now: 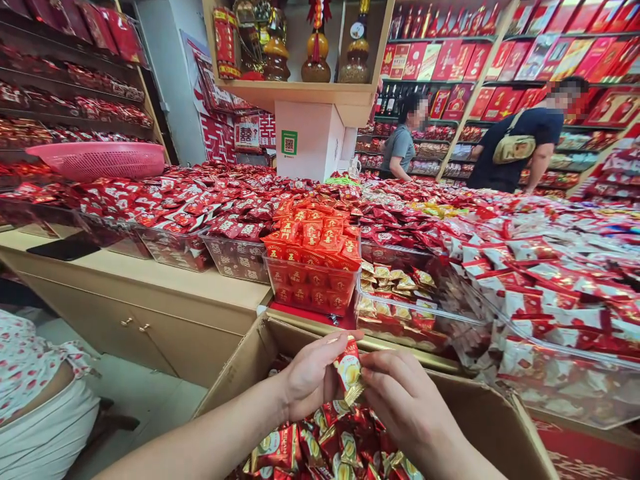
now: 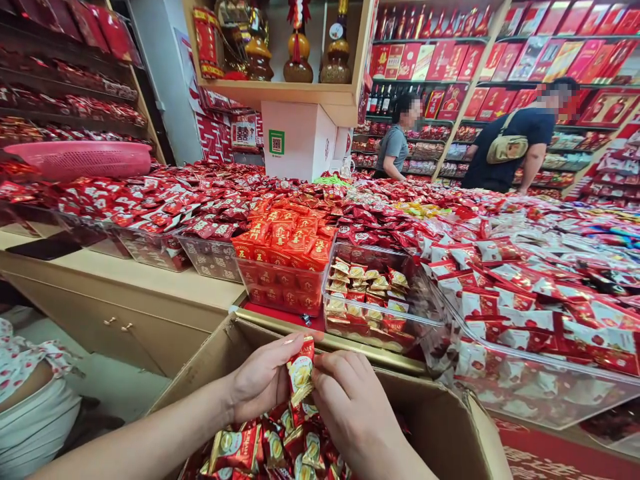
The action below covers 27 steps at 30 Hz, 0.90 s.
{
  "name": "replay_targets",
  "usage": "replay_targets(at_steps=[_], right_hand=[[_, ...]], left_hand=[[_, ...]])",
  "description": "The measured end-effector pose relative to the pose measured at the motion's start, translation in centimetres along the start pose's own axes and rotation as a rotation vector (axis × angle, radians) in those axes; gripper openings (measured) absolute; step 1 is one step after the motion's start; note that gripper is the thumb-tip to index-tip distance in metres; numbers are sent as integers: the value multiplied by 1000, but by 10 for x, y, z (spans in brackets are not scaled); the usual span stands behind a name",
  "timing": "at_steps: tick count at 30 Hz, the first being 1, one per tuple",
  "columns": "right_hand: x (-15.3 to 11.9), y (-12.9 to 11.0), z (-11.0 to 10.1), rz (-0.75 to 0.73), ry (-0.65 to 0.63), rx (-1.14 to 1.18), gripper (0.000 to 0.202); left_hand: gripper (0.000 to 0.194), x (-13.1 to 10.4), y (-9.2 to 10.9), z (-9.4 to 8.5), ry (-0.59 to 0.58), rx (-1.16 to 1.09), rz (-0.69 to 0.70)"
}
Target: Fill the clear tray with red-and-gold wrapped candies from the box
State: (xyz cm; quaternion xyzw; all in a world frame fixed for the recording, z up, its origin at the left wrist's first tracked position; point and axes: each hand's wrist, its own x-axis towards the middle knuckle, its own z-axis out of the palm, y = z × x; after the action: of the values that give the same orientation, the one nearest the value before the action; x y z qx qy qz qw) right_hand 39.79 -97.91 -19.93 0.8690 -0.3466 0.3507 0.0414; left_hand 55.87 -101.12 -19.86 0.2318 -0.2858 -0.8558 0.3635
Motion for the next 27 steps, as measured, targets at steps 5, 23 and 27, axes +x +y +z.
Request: replay_targets(at_steps=[5,23,27], right_hand=[[1,-5,-4,-112,-53,-72,14],[2,-7,19,757,-1,953,24],[1,-3,23,831,59,1111,31]], left_hand=[[26,1,-1,-1,76,105,3],[38,-5,0,5,77,680,294],[47,0,-2,2,86,668,219]])
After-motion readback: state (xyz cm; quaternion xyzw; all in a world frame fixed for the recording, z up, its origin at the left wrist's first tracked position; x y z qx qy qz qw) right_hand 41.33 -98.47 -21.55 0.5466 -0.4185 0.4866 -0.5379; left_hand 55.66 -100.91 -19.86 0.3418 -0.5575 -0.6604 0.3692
